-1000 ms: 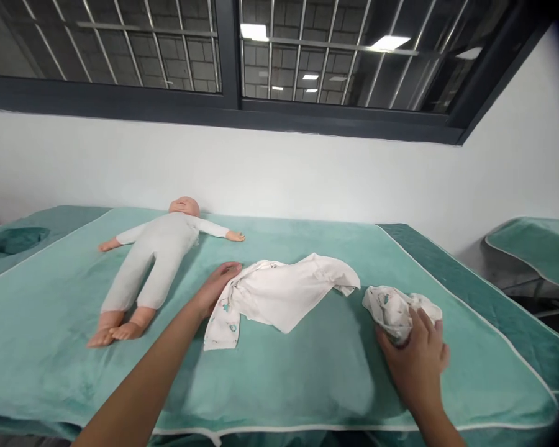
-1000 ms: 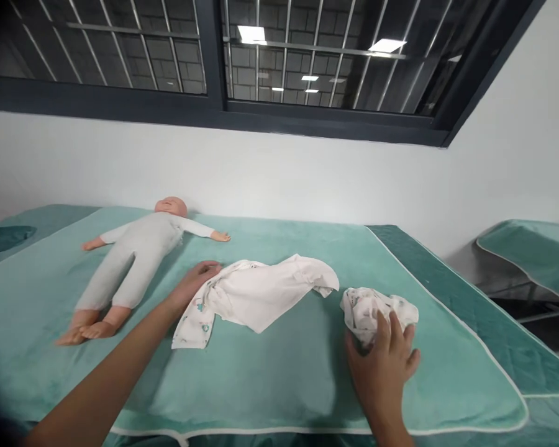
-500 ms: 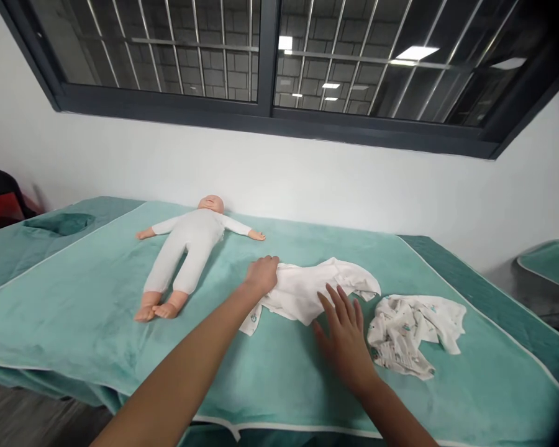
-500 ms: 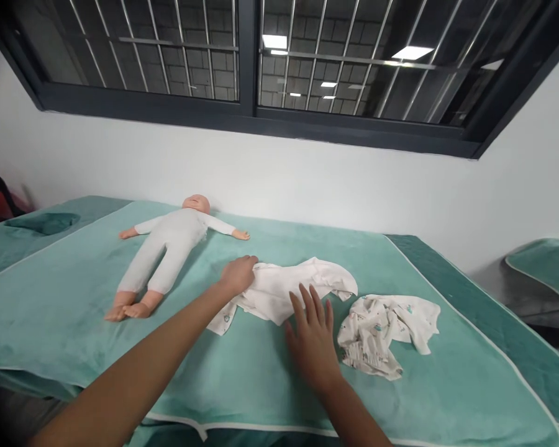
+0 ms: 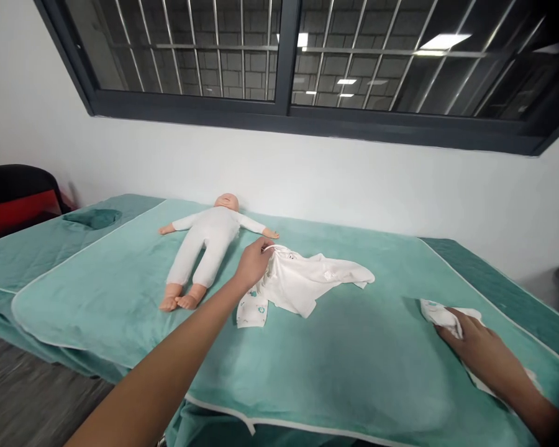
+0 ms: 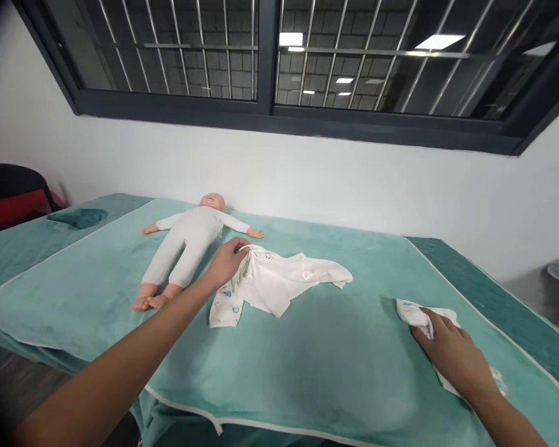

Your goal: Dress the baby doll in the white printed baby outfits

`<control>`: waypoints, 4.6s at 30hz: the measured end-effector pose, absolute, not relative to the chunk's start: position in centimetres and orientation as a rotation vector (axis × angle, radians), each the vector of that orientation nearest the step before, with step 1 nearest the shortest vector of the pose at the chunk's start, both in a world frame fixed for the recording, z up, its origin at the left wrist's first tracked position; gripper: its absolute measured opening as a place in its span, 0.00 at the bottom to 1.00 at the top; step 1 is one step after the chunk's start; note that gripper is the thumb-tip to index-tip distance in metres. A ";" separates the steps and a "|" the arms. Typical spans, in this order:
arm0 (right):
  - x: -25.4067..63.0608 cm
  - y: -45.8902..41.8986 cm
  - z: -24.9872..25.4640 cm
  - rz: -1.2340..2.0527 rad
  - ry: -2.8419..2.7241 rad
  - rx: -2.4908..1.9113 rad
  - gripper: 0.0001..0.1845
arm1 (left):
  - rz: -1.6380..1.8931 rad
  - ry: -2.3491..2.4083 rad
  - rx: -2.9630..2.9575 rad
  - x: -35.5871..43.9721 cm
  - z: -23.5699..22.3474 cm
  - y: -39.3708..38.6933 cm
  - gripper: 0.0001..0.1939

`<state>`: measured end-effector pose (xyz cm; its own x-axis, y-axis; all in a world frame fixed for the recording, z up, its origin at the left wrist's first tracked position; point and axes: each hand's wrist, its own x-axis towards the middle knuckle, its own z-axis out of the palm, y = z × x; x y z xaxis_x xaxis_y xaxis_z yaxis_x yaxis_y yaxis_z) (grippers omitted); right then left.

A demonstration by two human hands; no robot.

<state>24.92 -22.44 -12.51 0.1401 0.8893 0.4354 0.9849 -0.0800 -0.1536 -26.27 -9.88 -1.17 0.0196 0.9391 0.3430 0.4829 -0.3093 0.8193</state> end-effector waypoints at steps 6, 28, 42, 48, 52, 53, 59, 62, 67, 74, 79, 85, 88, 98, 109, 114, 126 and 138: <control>24.4 -21.5 -9.6 0.152 -1.832 -1.893 0.21 | 1.251 1.408 1.739 -25.4 -2.4 -9.9 0.08; 8.2 -18.1 -3.4 0.080 -2.236 -1.473 0.33 | 0.862 1.683 2.319 -22.0 -1.3 -10.2 0.11; -1.6 -12.3 7.1 -0.072 -2.119 -1.307 0.15 | 0.683 1.997 2.872 -22.8 9.3 -13.4 0.15; 3.2 -11.9 2.4 0.041 -2.155 -1.547 0.15 | 0.434 2.181 2.726 -23.8 7.3 -13.0 0.15; 7.7 -13.0 -5.0 0.168 -2.232 -1.712 0.25 | 0.600 2.053 2.551 -24.5 5.1 -13.1 0.18; 8.8 -13.6 -6.5 0.030 -2.262 -1.800 0.25 | 0.655 2.023 2.499 -24.7 4.7 -13.0 0.19; 14.0 -17.3 -9.9 -0.520 -2.112 -2.204 0.20 | 0.794 2.003 2.218 -25.8 4.9 -12.8 0.19; 16.4 -18.1 -10.0 -0.569 -2.049 -2.319 0.21 | 0.865 1.983 2.201 -26.2 5.4 -12.9 0.18; 18.0 -17.9 -10.0 -0.515 -1.945 -2.430 0.19 | 0.980 1.908 2.160 -26.3 5.9 -13.3 0.17; 6.3 -17.1 -3.0 0.332 -1.955 -1.522 0.27 | 1.133 1.702 2.248 -23.3 8.0 -14.4 0.17; -1.8 -15.9 2.8 0.309 -2.034 -1.123 0.15 | 1.112 1.570 2.538 -21.3 10.8 -15.8 0.17; -3.6 -14.0 5.2 -0.101 -2.052 -1.310 0.13 | 1.140 1.609 2.646 -21.2 12.1 -16.1 0.17; -3.3 -13.7 5.6 -0.245 -2.093 -1.393 0.14 | 1.073 1.655 2.654 -21.2 12.1 -16.1 0.18; 4.0 -12.5 7.5 -0.373 -2.020 -1.592 0.15 | 0.865 1.973 2.608 -23.9 10.0 -14.2 0.19; 8.8 -14.5 7.9 -0.287 -2.189 -2.001 0.22 | 0.887 2.041 2.245 -27.2 8.1 -11.9 0.13; 10.5 -13.8 8.7 0.004 -2.283 -2.097 0.16 | 0.404 2.082 2.258 -27.8 9.3 -12.1 0.18; 4.1 -11.1 -0.3 -0.325 -2.305 -2.271 0.22 | 0.206 2.209 2.396 -24.8 -0.1 -10.0 0.19; -1.5 -11.5 -9.1 -0.044 -2.153 -1.875 0.20 | 0.463 1.700 2.523 -19.4 -8.5 -8.4 0.20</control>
<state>-1.45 -11.50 -9.12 -0.1145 0.9659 0.2323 0.9745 0.1547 -0.1626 -19.41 -8.44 -8.46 0.3450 0.9146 0.2111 0.8952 -0.3882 0.2190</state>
